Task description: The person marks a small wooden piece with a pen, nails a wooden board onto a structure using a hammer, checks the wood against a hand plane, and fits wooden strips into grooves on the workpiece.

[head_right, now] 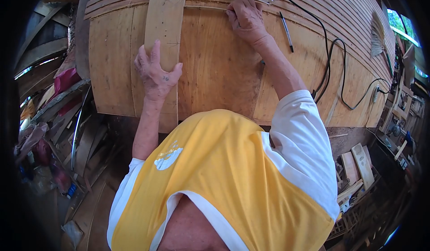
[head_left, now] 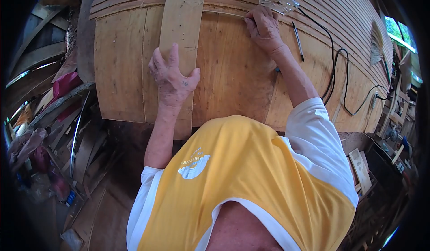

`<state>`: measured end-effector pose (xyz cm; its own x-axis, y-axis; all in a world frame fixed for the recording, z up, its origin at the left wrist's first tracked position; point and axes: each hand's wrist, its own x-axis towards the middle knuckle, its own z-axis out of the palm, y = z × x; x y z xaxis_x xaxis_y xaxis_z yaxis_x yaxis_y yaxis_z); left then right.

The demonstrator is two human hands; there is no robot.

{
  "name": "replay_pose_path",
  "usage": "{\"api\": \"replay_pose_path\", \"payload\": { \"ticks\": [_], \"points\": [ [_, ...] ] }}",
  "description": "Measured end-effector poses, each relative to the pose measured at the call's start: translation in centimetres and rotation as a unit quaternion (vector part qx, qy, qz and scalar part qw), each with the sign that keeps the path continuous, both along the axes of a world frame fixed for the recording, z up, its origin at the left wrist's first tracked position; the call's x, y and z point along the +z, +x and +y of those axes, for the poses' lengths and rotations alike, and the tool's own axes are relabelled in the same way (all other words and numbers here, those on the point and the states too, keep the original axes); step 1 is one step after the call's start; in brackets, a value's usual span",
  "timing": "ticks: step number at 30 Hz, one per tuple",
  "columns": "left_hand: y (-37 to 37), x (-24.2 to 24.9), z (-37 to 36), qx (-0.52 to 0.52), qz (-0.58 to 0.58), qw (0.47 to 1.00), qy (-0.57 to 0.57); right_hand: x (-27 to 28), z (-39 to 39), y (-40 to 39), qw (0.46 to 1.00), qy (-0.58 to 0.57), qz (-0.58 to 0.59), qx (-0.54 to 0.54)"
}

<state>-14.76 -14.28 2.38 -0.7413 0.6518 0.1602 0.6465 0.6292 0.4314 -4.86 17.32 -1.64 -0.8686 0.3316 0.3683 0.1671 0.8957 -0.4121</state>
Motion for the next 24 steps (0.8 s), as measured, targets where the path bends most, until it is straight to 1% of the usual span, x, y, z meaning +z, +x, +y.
{"api": "replay_pose_path", "payload": {
  "ticks": [11, 19, 24],
  "points": [
    [-0.01, -0.01, -0.05, -0.005, -0.007, 1.000, 0.014, -0.20, -0.14, 0.21, 1.000, 0.005, 0.000, -0.008],
    [-0.03, 0.03, -0.12, -0.005, -0.009, 1.000, 0.009, -0.25, -0.07, 0.18, 1.000, -0.008, 0.005, -0.004],
    [0.06, 0.09, -0.06, -0.001, -0.006, 1.000, 0.002, -0.17, 0.00, 0.19, 1.000, 0.003, 0.002, -0.003]
  ]
}}
